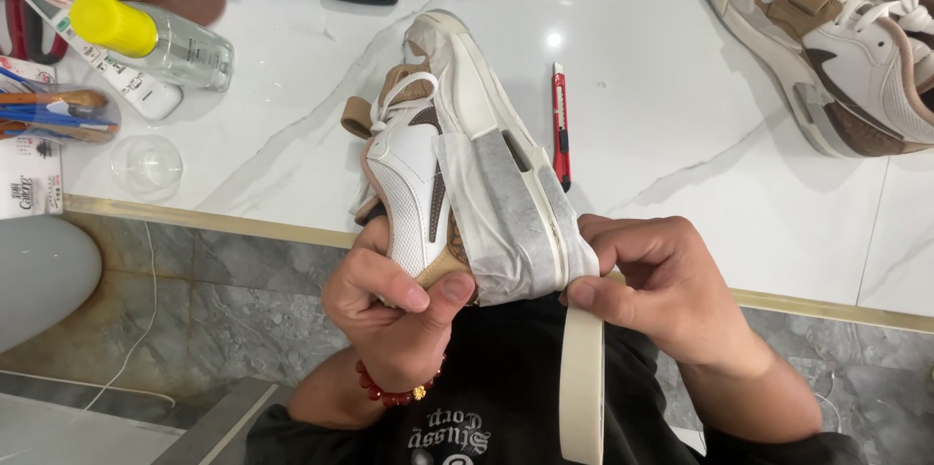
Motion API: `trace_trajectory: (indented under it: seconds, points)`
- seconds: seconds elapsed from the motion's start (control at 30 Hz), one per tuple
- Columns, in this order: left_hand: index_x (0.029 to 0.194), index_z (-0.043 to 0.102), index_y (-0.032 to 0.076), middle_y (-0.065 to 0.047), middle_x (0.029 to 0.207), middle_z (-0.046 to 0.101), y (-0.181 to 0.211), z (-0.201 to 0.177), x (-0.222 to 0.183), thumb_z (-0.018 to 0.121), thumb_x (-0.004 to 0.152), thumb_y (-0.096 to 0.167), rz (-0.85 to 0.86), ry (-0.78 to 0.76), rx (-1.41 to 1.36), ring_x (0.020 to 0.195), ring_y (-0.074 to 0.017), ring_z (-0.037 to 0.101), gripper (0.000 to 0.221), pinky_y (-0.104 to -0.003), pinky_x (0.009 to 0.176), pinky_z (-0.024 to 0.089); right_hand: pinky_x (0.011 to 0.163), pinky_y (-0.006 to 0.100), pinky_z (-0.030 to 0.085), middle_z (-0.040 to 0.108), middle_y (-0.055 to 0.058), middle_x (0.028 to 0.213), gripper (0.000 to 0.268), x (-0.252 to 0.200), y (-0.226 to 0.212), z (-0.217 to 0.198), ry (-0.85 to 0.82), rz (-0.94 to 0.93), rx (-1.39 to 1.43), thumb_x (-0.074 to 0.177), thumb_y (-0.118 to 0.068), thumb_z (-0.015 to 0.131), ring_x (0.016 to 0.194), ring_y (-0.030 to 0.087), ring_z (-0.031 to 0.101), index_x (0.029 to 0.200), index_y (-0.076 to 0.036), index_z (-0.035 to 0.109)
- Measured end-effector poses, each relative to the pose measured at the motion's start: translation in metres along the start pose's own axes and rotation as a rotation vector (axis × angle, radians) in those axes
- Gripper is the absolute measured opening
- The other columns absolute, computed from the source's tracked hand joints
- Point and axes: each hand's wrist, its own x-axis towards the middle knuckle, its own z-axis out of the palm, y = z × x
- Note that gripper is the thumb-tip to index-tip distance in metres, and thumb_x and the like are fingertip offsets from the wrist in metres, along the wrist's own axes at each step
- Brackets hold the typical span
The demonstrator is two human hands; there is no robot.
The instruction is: The person holds a sneaker and wraps masking tape around the edge of its midsole, pressing the tape down along the sole. They then use a utility knife to trim the tape edge along the shoe.
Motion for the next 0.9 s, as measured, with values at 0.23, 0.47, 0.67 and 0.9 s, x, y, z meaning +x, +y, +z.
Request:
trace_trajectory:
  seconds: [0.23,0.47,0.67,0.9]
  points:
    - [0.093,0.055,0.011,-0.006,0.096,0.062,0.007,0.003,0.008,0.078,0.091,-0.004,-0.025,0.006,-0.089,0.076,-0.0092,0.055,0.028,-0.023,0.069,0.046,0.086,0.034,0.05,0.074,0.013,0.085,0.006,0.008,-0.006,-0.001,-0.013,-0.035,-0.062,0.076,-0.001,0.075,0.087,0.02,0.067,0.076,0.004,0.072]
    - [0.093,0.057,0.011,-0.006,0.092,0.063,0.007,0.002,0.008,0.073,0.091,-0.013,-0.092,0.045,-0.263,0.074,-0.0063,0.057,0.028,-0.02,0.066,0.046,0.092,0.032,0.049,0.073,0.011,0.089,0.013,0.011,-0.012,-0.001,-0.037,0.049,-0.114,0.07,0.002,0.075,0.091,0.016,0.065,0.082,0.005,0.071]
    - [0.092,0.056,0.011,-0.006,0.091,0.062,0.009,0.002,0.006,0.073,0.091,-0.013,-0.114,0.03,-0.255,0.073,-0.0065,0.057,0.029,-0.02,0.065,0.046,0.098,0.033,0.047,0.068,0.011,0.102,0.016,0.008,-0.013,0.003,-0.054,-0.007,-0.107,0.071,0.004,0.071,0.101,0.017,0.063,0.088,0.005,0.07]
    - [0.092,0.056,0.009,-0.007,0.091,0.063,0.012,0.005,0.008,0.073,0.091,-0.012,-0.124,0.046,-0.23,0.074,-0.0061,0.057,0.027,-0.02,0.066,0.045,0.094,0.032,0.046,0.064,0.008,0.101,0.012,-0.003,-0.008,0.009,0.022,-0.175,-0.188,0.077,0.0,0.068,0.099,0.016,0.06,0.089,0.004,0.067]
